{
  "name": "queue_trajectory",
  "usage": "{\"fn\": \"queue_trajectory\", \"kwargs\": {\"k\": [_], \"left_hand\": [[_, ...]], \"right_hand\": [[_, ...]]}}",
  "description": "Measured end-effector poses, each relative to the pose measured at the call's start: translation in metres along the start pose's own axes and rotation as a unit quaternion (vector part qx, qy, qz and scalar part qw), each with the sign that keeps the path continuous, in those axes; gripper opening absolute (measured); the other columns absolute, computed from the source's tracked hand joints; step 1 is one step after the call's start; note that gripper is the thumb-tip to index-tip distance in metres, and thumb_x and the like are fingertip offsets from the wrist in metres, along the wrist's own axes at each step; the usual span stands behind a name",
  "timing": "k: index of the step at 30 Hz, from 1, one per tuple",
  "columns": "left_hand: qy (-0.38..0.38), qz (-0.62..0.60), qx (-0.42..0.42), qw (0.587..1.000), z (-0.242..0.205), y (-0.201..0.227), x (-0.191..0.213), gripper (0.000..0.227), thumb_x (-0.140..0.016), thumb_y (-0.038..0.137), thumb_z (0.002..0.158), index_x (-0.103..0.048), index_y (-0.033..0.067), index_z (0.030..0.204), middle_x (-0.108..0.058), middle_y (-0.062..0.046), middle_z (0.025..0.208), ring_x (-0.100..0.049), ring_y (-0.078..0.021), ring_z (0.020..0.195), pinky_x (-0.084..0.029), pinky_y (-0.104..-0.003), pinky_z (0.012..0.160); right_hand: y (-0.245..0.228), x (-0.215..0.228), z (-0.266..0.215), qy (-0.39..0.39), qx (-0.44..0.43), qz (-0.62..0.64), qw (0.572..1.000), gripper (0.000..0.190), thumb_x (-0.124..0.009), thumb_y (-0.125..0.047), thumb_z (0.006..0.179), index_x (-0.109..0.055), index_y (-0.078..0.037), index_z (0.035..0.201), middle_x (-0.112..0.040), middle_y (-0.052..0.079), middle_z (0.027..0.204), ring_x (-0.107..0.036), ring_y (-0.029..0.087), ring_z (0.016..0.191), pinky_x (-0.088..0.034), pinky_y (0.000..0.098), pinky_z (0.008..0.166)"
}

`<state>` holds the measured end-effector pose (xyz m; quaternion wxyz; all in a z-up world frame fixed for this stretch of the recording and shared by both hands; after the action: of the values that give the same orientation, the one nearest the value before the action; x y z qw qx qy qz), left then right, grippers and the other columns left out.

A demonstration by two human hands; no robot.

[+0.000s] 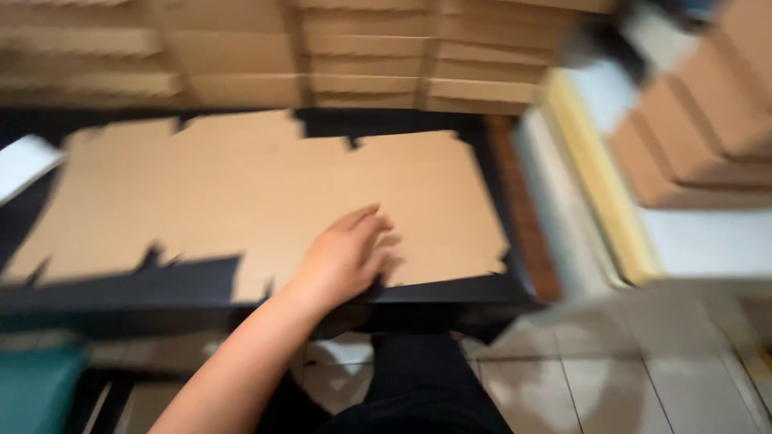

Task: The person assembles a flat-pack cardboard box by hand. They fold the side flaps upward, tuck the tabs into slots, and secure the corners to form a rectangular container. The finished box is then placed on a stack of similar boxes.

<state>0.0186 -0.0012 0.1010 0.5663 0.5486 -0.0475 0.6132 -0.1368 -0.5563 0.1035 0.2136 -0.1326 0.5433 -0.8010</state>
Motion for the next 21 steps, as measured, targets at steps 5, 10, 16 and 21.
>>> {"fn": "queue_trajectory", "kwargs": {"k": [5,10,16,21], "left_hand": [[-0.15,0.165,0.119,0.967,-0.016,-0.036,-0.006,0.093,-0.077,0.07,0.067,-0.056,0.0158,0.14,-0.027,-0.025,0.159,-0.018,-0.0461,0.149,-0.008,-0.071,0.113],[-0.135,0.184,0.126,0.966,-0.029,-0.048,-0.007,0.093,-0.071,0.072,0.07,-0.053,0.0172,0.143,-0.028,-0.022,0.159,-0.017,-0.0443,0.151,-0.008,-0.072,0.116],[-0.004,0.273,0.292,0.917,-0.066,-0.14,0.079,0.095,-0.062,0.077,0.079,-0.049,0.0126,0.146,-0.023,-0.029,0.161,-0.016,-0.049,0.15,-0.012,-0.073,0.115],[0.084,0.331,0.453,0.824,-0.128,-0.235,0.191,0.101,-0.063,0.078,0.077,-0.04,0.012,0.151,-0.013,-0.033,0.159,-0.008,-0.0512,0.149,-0.009,-0.076,0.11]], "right_hand": [[-0.075,-0.095,-0.088,-0.143,0.161,-0.012,0.976,0.057,-0.07,-0.032,0.087,-0.052,-0.013,0.137,-0.059,0.011,0.135,-0.053,0.027,0.124,-0.046,0.0421,0.097],[-0.09,-0.146,-0.205,-0.36,0.101,-0.061,0.925,0.063,-0.071,-0.022,0.087,-0.048,-0.006,0.143,-0.058,0.017,0.14,-0.053,0.029,0.13,-0.045,0.042,0.104],[0.044,-0.219,-0.194,-0.377,-0.036,-0.178,0.908,0.091,-0.081,-0.022,0.079,-0.036,-0.002,0.155,-0.044,0.024,0.155,-0.041,0.034,0.144,-0.035,0.0456,0.114],[0.075,-0.233,-0.181,-0.359,-0.025,-0.278,0.891,0.111,-0.089,-0.027,0.071,-0.031,0.002,0.161,-0.04,0.032,0.157,-0.039,0.039,0.147,-0.034,0.0518,0.117]]}}
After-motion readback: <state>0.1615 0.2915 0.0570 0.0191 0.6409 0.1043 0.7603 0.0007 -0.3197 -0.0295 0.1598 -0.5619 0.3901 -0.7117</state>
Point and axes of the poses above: each hand's wrist, its own z-axis towards the middle knuckle, its own x-axis out of the back of the hand, y = z × x, the point moved 10 cm from there along z, towards the middle knuckle
